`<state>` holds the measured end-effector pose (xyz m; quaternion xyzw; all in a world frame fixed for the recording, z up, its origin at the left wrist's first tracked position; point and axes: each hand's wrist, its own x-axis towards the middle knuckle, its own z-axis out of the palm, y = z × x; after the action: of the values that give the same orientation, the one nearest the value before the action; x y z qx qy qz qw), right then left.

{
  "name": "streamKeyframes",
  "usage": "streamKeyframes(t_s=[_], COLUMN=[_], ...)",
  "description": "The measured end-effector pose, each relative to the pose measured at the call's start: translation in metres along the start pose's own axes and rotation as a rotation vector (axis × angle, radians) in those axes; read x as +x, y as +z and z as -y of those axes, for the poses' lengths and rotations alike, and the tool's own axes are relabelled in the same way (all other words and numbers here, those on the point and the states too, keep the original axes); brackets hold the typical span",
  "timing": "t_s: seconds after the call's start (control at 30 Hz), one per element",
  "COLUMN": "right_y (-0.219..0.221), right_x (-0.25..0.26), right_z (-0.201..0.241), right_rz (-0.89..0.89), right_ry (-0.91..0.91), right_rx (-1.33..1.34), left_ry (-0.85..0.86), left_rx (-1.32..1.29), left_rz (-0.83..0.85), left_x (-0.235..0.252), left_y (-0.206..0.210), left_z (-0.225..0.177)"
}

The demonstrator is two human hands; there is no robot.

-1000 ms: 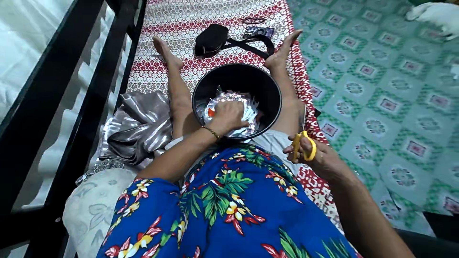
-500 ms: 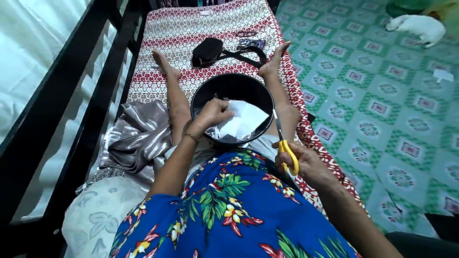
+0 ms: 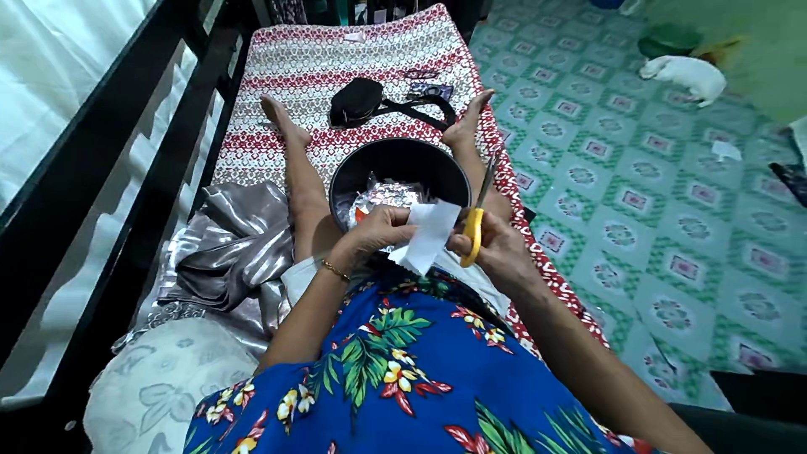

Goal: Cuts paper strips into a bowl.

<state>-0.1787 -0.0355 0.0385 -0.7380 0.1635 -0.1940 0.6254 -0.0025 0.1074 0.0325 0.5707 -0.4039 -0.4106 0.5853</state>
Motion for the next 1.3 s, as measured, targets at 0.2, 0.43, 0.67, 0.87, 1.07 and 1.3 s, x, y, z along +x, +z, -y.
streamKeyframes(t_s=[0.2, 0.43, 0.67, 0.87, 1.07, 1.3], right_y=[0.021, 0.036, 0.029, 0.026, 0.031, 0.027], right_x=[0.025, 0.031, 0.028, 0.031, 0.034, 0.024], right_z=[-0.006, -0.002, 0.002, 0.003, -0.005, -0.004], right_rz=[-0.111, -0.279, -0.276, -0.354, -0.430, -0.309], right_ry=[-0.198, -0.273, -0.196, -0.188, -0.335, -0.272], right_rx=[0.089, 0.225, 0.219, 0.255, 0.313, 0.284], left_ry=[-0.028, 0.028, 0.061, -0.014, -0.195, -0.075], left_rx=[-0.122, -0.286, -0.146, -0.236, -0.221, -0.284], left_rz=[-0.154, -0.261, -0.314, -0.365, -0.224, -0.203], left_x=[-0.007, -0.011, -0.008, -0.008, -0.012, -0.018], left_y=[0.010, 0.028, 0.023, 0.029, 0.031, 0.026], left_z=[-0.011, -0.002, 0.007, -0.002, -0.014, -0.006])
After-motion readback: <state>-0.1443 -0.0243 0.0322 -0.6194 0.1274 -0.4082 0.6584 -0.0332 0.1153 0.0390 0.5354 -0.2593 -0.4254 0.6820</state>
